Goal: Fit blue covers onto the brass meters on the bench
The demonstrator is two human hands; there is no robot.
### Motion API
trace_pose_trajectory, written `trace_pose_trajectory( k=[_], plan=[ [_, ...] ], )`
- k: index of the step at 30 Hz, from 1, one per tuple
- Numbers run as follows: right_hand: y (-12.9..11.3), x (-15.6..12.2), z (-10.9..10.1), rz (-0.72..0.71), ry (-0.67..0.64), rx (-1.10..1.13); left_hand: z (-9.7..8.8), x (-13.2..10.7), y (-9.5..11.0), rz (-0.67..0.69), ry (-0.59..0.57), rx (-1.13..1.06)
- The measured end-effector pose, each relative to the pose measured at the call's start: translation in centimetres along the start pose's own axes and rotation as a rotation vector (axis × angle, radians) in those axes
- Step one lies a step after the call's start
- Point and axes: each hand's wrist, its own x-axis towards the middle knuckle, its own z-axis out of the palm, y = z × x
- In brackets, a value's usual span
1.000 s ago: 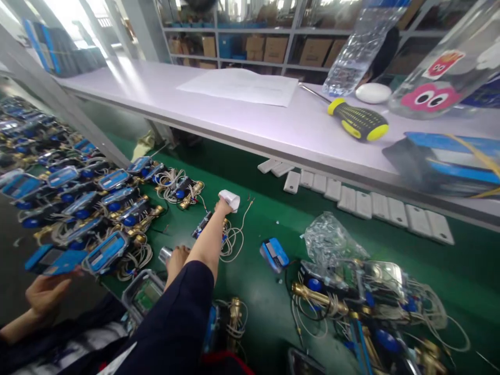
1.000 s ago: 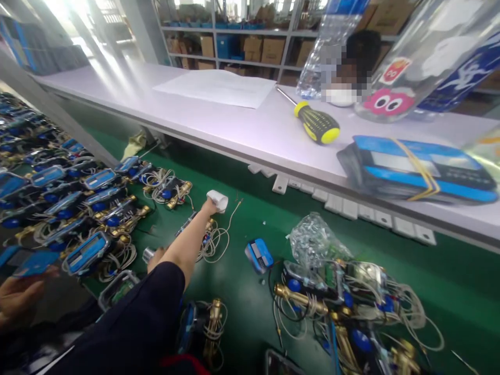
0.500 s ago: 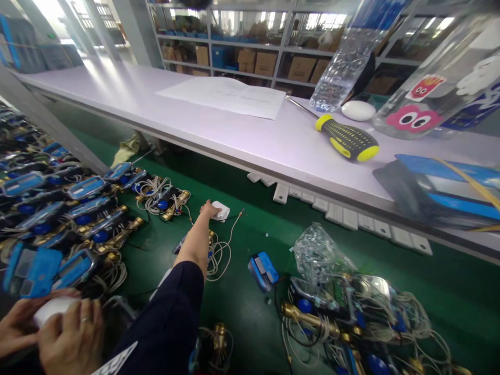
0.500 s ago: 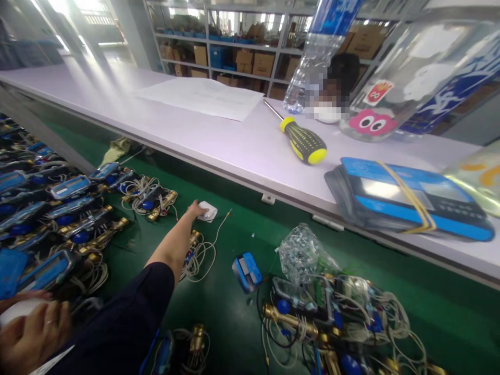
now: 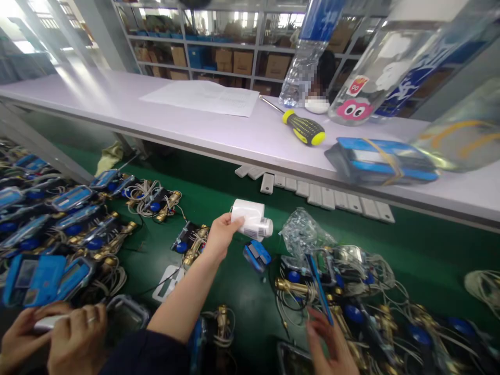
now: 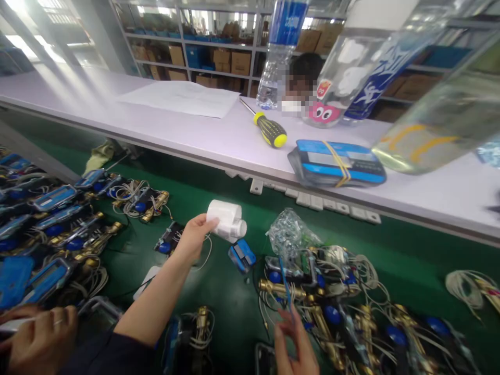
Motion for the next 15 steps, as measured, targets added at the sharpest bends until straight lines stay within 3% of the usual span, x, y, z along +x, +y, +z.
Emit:
trace_pose_trajectory(
  k=[4, 8, 11, 15],
  plan=[
    [-5.5, 1.7, 0.8, -0.228, -0.024, -0.025, 1.4, -6.6, 2.1, 0.010, 0.025, -0.092],
    [-9.8, 1.3, 0.6, -0.434, 0.015, 0.015, 2.6, -11.6, 2.7, 0.028, 0.049, -0.084],
    [-9.8, -0.3, -0.1, -0.496, 0.041, 0.025, 3.4, -15.1, 1.8, 0.028, 0.053, -0.044],
    [-7.3, -2.2, -1.5, -0.403, -0.012, 0.075, 3.8, -18.7, -1.0, 0.033, 0.011, 0.104]
  ],
)
